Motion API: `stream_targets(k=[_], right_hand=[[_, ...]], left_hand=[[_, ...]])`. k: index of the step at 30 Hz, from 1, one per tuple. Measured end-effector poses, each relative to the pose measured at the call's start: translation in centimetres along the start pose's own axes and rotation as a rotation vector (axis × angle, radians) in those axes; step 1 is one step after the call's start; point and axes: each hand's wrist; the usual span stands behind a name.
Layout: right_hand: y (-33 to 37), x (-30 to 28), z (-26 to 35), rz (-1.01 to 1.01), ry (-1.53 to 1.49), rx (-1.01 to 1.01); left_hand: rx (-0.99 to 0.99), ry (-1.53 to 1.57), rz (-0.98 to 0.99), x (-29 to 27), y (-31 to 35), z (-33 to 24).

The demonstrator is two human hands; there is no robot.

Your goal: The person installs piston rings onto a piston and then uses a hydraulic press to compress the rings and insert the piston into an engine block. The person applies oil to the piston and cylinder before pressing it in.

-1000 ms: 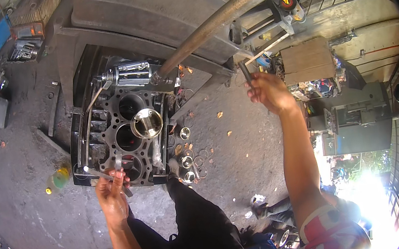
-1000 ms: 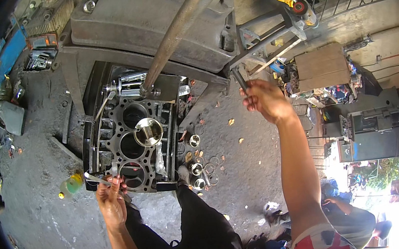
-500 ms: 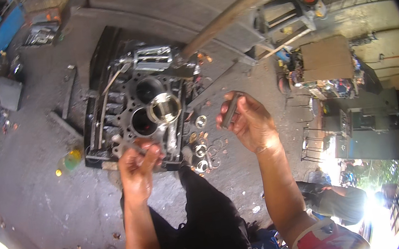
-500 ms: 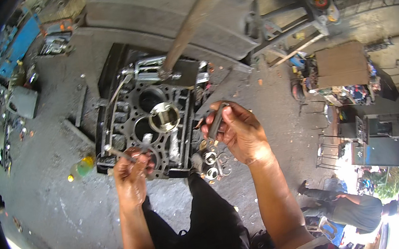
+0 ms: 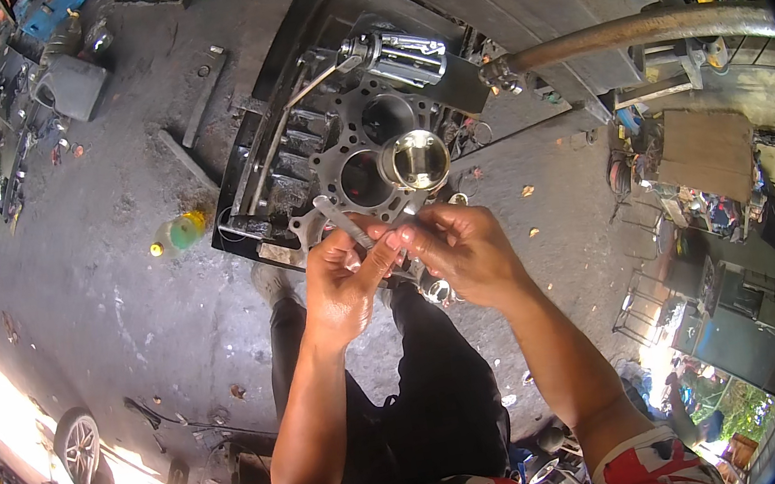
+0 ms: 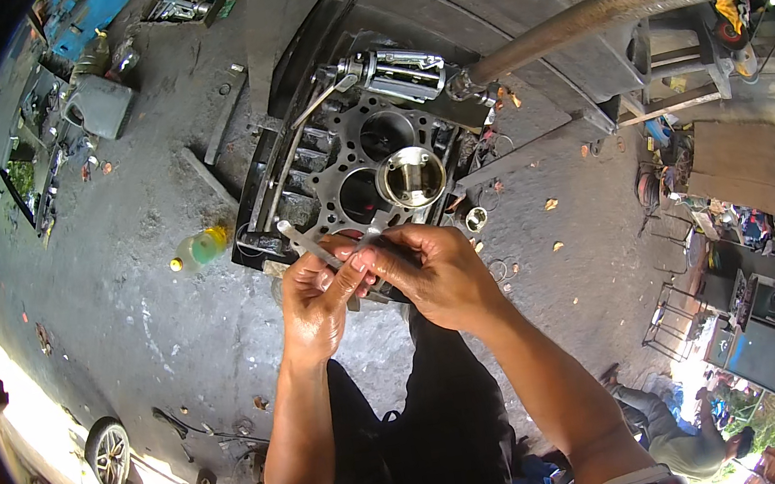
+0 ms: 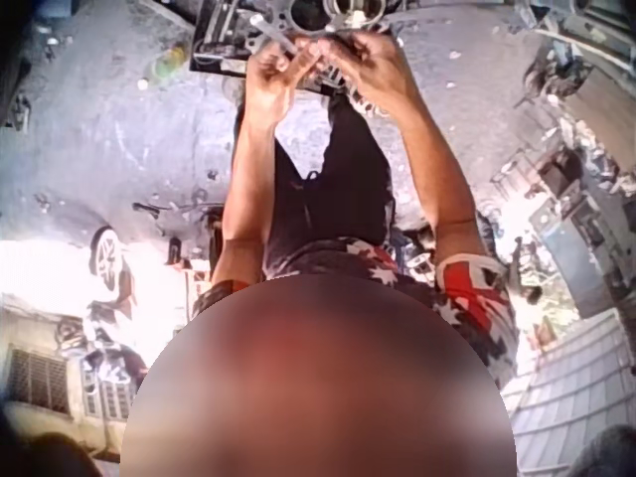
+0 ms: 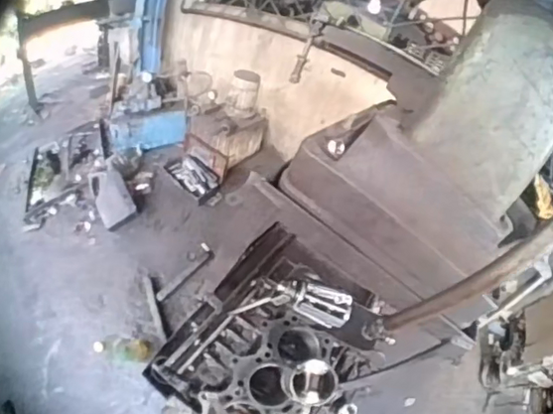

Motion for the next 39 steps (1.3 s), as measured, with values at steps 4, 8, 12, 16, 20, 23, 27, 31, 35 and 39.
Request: stream_targets(k=[4,8,12,16,20,23,27,31,35,39], right_hand=[[-0.7,0.2,0.3,-0.016,0.119,-0.004],[-1.1,0.2,-0.1,-0.015,0.137,-0.057],[-1.4,0.3,-0.4,0.001,0.135,-0.098],[-1.4,0.0,-0.6,0.042,0.019,-0.02],[-1.4,-0.3,-1.8,0.082,-0.133,-0.047],[-1.3,0.2,-2.6,-0.005,-0.299,-0.005],[-1.5,-0.9,-0.6,0.031,-0.35,0.139],[-1.9,-5.9,3.1,-0.516,-0.443,-0.173],[0.1,-4.5,1.2,-0.166,-0.279,0.128],[1.3,0.5,-2.4,0.066,-0.41,0.101]], left_hand=[[0.021,-0.033,-0.007,-0.2,0.1,-0.3],[0.009,-0.097,-0.047,-0.7,0.3,-0.1],[0.03,-0.172,-0.033,-1.3,0.5,0.4],[0.02,-0.085,-0.035,-1.2,0.9,0.5],[0.015,-0.079,-0.023,-1.1,1.1,0.1],[0.024,-0.132,-0.012,-1.2,0.9,0.3],[0.022,-0.178,-0.044,-2.6,1.2,1.0],[-0.036,-0.09,-0.24,-6.2,3.1,0.2],[0.014,0.109,-0.292,-6.3,4.1,1.0],[0.053,0.154,-0.207,-4.3,3.2,1.9]])
Point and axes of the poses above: each hand's wrist, its own y-axis away from the middle knuckle, its own x-axis out of the palm, z = x × y, and after that the axes turned 7 degrees about z, right-handed
